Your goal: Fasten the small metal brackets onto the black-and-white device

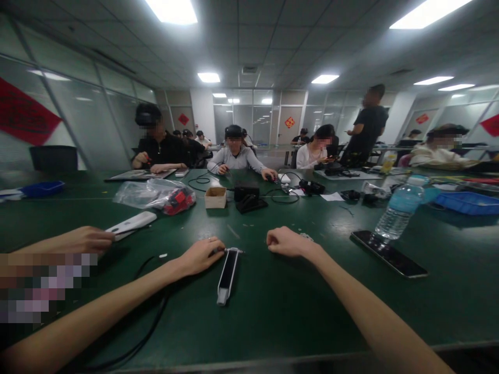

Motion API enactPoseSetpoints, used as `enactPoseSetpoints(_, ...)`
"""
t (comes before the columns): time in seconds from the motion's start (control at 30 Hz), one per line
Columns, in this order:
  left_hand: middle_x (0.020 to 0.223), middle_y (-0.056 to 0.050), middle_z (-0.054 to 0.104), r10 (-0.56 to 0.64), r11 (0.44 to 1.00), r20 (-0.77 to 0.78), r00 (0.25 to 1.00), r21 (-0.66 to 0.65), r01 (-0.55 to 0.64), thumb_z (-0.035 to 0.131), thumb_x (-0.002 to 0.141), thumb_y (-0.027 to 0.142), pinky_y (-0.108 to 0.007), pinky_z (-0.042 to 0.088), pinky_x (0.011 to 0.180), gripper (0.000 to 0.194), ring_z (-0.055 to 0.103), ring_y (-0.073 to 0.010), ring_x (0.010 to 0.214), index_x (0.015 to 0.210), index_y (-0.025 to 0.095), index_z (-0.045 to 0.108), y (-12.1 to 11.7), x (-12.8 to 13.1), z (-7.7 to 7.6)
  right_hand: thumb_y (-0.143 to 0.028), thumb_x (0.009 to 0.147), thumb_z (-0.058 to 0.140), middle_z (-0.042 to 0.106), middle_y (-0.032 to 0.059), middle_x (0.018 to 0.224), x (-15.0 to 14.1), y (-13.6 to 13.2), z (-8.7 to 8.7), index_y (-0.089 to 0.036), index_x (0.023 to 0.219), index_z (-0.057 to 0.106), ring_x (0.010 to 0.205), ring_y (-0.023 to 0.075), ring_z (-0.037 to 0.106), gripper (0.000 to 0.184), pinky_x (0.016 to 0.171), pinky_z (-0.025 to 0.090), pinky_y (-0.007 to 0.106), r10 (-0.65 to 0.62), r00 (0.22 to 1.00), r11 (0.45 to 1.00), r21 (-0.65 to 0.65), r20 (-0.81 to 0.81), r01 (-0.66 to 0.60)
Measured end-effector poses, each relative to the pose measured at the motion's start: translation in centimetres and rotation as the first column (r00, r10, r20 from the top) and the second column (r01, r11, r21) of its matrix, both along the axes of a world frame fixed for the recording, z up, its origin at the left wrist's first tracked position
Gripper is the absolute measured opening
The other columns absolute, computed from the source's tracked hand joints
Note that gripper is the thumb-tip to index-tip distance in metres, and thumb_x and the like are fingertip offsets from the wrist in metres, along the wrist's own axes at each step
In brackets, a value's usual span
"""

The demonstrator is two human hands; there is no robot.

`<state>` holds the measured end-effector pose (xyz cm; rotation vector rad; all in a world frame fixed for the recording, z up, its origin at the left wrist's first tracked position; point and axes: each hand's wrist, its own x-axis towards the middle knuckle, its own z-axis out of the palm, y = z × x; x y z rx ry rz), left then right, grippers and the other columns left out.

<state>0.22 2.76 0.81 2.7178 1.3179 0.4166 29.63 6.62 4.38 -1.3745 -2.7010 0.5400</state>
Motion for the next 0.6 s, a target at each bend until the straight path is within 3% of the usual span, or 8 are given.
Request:
enactPoseSetpoints(0.17,0.094,-0.004,0.059,0.006,1.000,-0.025,1.000,0.016,-0.005,0.041,0.091,0.027,-0.025,0.044,0.070,0.019,0.057,-0.0157,0.081,0.098,0.018,0.057,0.2,-0.1,0.0,-0.027,0.080,0.051,0.062,0.0045,0.090,-2.0,-1.1,-0.7,-0.015,0.093,0.061,0.076,0.0143,0.056,0.020,0.065,0.043,0.023,0.096,0.984,0.995,0.003,-0.151,-0.096)
enactPoseSetpoints(0.4,0.097,-0.004,0.059,-0.008,1.000,-0.071,0.997,-0.016,0.007,0.039,0.092,0.029,-0.025,0.044,0.071,0.023,0.057,-0.0158,0.083,0.102,0.019,0.057,0.2,0.1,0.7,-0.019,0.077,0.053,0.062,0.0053,0.088,-0.7,0.1,-0.9,-0.015,0.088,0.062,0.076,0.0154,0.056,0.015,0.065,0.041,0.023,0.038,0.999,0.994,0.105,0.017,-0.039)
enactPoseSetpoints(0.6,0.095,-0.005,0.059,-0.033,0.999,-0.168,0.985,0.006,0.035,0.038,0.092,0.029,-0.025,0.043,0.068,0.024,0.058,-0.0164,0.081,0.100,0.019,0.059,0.4,0.5,1.3,-0.013,0.074,0.054,0.065,0.0045,0.085,1.4,0.9,0.1,-0.016,0.083,0.063,0.076,0.0156,0.059,0.014,0.061,0.040,0.022,-0.083,0.982,0.996,0.034,0.170,0.079)
